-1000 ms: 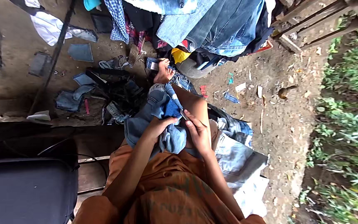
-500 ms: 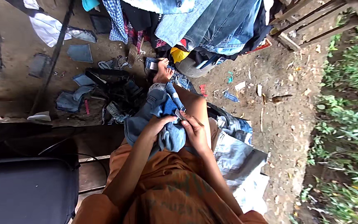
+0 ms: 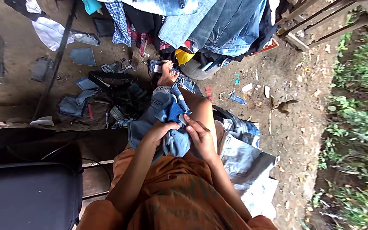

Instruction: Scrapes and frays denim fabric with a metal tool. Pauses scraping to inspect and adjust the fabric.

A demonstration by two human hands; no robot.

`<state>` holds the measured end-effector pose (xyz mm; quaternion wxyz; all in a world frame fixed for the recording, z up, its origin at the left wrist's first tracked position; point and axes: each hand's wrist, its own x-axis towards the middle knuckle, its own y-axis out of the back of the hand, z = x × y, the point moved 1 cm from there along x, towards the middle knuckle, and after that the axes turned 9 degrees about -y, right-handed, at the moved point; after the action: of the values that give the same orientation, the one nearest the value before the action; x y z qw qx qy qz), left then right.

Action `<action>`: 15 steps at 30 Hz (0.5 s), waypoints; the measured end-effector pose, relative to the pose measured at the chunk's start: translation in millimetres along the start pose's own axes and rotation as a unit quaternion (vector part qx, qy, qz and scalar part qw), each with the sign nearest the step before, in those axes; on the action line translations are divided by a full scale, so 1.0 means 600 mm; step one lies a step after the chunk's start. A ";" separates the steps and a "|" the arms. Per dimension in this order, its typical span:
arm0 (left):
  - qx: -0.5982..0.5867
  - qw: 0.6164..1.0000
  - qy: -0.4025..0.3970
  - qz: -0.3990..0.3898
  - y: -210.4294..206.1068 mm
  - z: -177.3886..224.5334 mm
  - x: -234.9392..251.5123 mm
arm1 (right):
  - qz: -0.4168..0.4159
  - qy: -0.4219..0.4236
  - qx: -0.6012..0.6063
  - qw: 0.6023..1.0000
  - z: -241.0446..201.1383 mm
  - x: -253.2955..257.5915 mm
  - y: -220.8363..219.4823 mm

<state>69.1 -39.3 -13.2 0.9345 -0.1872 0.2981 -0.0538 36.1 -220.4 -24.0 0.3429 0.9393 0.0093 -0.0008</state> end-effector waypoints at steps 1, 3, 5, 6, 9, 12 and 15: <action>-0.002 1.000 0.000 0.002 0.000 -0.001 0.000 | 0.003 -0.016 0.053 0.998 0.002 0.002 0.005; -0.012 1.000 -0.001 0.015 0.000 -0.001 0.001 | 0.005 -0.048 0.160 0.986 0.003 0.006 0.018; -0.018 1.000 -0.003 0.020 0.000 -0.001 0.002 | -0.016 -0.054 0.179 0.982 0.003 0.005 0.025; -0.018 1.000 -0.003 0.020 0.000 -0.001 0.002 | -0.038 -0.048 0.166 0.984 0.004 0.002 0.024; -0.015 1.000 0.001 0.027 -0.001 0.001 0.001 | -0.089 -0.035 0.084 0.992 0.009 -0.002 0.008; 0.010 0.999 0.008 0.043 -0.001 0.002 0.000 | -0.053 -0.047 0.111 0.991 0.011 0.003 0.006; 0.054 0.998 0.004 0.045 -0.007 0.000 0.000 | -0.036 -0.150 0.242 0.958 0.005 0.004 0.022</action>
<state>69.4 -43.3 -11.5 0.9433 -0.1228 0.3070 -0.0282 39.0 -232.2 -17.7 0.1027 0.9823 -0.0093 -0.1562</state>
